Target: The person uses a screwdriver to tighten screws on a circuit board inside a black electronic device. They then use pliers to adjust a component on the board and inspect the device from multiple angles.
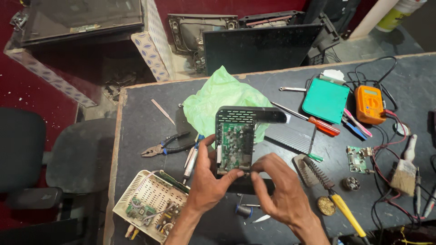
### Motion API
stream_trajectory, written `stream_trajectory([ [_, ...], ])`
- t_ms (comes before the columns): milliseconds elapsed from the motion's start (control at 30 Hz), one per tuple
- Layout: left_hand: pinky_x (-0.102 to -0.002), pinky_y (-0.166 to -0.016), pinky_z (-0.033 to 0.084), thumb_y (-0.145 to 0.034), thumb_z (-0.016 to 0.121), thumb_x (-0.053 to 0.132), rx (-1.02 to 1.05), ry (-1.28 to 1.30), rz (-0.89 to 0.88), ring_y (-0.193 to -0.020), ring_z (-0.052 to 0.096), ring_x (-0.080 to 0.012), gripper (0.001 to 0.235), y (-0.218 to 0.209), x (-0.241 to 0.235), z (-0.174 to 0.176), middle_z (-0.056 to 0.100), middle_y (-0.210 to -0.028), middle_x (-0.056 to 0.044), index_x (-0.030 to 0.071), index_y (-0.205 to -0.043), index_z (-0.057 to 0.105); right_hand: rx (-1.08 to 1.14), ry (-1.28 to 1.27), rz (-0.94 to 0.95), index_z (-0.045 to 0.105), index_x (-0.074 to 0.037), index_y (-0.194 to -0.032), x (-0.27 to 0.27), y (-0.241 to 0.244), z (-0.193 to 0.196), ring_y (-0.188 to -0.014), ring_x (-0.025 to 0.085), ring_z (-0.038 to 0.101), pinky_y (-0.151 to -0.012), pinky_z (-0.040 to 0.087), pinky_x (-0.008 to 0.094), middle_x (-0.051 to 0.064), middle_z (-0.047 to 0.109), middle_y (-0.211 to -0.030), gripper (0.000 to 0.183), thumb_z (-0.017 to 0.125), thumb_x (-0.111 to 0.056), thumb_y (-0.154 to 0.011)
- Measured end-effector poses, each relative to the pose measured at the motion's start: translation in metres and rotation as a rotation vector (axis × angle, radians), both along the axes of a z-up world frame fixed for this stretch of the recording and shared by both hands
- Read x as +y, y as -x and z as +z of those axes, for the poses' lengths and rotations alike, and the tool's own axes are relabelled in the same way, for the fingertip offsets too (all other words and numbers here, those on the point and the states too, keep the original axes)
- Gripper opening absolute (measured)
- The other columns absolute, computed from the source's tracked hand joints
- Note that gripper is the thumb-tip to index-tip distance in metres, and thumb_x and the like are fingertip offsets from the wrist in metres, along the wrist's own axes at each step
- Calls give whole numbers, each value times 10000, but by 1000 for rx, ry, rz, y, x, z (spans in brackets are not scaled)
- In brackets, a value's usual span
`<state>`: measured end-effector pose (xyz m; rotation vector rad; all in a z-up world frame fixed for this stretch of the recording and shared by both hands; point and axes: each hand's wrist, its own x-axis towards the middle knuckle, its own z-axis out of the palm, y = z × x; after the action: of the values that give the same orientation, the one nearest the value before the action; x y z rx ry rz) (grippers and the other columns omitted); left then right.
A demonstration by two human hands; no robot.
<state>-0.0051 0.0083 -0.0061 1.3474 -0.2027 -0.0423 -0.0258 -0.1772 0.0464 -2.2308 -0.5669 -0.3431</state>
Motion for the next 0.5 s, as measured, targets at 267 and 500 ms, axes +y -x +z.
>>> stream_trajectory([
  [267, -318, -923, 580, -821, 822, 32, -23, 35, 42, -1095, 696, -185, 853, 1, 10, -5, 688, -1201, -149, 5, -1479, 281, 22, 88, 34, 609, -16, -934, 11, -7, -3, -807, 358, 604, -691, 475, 439, 146, 591, -844, 126, 682, -32, -833],
  [500, -305, -891, 588, -803, 825, 45, 56, -49, 71, -1043, 707, -173, 864, 5, 18, 3, 711, -1157, -135, 18, -1481, 290, 88, 49, 63, 611, -19, -903, 17, -11, -4, -793, 328, 613, -656, 495, 415, 135, 586, -832, 110, 670, -15, -810],
])
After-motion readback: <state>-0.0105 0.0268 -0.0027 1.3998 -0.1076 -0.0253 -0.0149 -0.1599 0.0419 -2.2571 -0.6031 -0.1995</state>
